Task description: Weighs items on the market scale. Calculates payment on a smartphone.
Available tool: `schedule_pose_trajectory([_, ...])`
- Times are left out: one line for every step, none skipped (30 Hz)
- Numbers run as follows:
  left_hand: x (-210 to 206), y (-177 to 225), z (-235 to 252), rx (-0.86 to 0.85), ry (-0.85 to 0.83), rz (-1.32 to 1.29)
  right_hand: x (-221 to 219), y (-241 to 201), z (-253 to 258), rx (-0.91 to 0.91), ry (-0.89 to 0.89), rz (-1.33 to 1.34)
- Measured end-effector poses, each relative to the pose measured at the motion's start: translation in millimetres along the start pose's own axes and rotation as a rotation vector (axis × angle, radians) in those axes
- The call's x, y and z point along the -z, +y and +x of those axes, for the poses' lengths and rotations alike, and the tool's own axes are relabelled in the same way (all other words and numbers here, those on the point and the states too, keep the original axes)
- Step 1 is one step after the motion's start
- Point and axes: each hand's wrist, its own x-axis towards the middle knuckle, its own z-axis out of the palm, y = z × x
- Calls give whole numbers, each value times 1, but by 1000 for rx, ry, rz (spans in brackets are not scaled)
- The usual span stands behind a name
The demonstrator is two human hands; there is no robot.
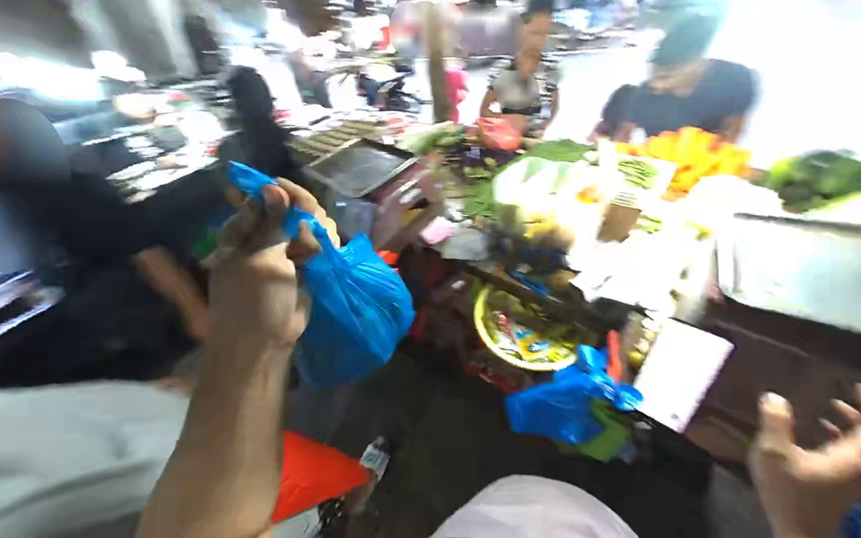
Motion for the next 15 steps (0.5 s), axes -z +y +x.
schedule_pose_trajectory([-34,-3,10,-2,-81,-77,4,5,-7,-11,25,-9])
schedule_pose_trajectory([-70,-7,20,-11,-153,-144,8,5,-14,-32,37,-15])
schedule_pose_trajectory([-107,-11,30,-24,-205,-197,12,4,-19,-52,40,-29])
schedule_pose_trajectory([-145,-15,39,-38,-245,-250,17,4,-24,-70,36,-44])
schedule_pose_trajectory([-185,-19,49,-48,-275,-306,22,4,-30,-85,30,-60])
schedule_pose_trajectory([-224,-21,56,-65,-311,-321,27,5,-35,-98,25,-78])
schedule_pose_trajectory([-263,-22,61,-96,-339,-320,32,8,-41,-106,29,-93])
schedule_pose_trajectory([-300,-20,62,-135,-358,-270,39,10,-47,-117,28,-105])
schedule_pose_trajectory([-332,-18,61,-194,-382,-176,47,13,-52,-127,30,-118])
schedule_pose_trajectory([-362,-16,59,-206,-397,-122,54,16,-56,-133,32,-132])
schedule_pose_trajectory([-393,-20,56,-128,-416,-220,62,19,-60,-143,28,-145])
schedule_pose_trajectory([-421,-27,53,-4,-441,-374,70,23,-65,-161,23,-154])
schedule_pose_trajectory([-443,-38,49,93,-473,-474,77,27,-69,-179,26,-162])
schedule_pose_trajectory([-461,-52,43,144,-513,-489,83,31,-72,-197,27,-161])
schedule_pose_trajectory([-474,-70,37,151,-569,-430,88,35,-76,-212,29,-157])
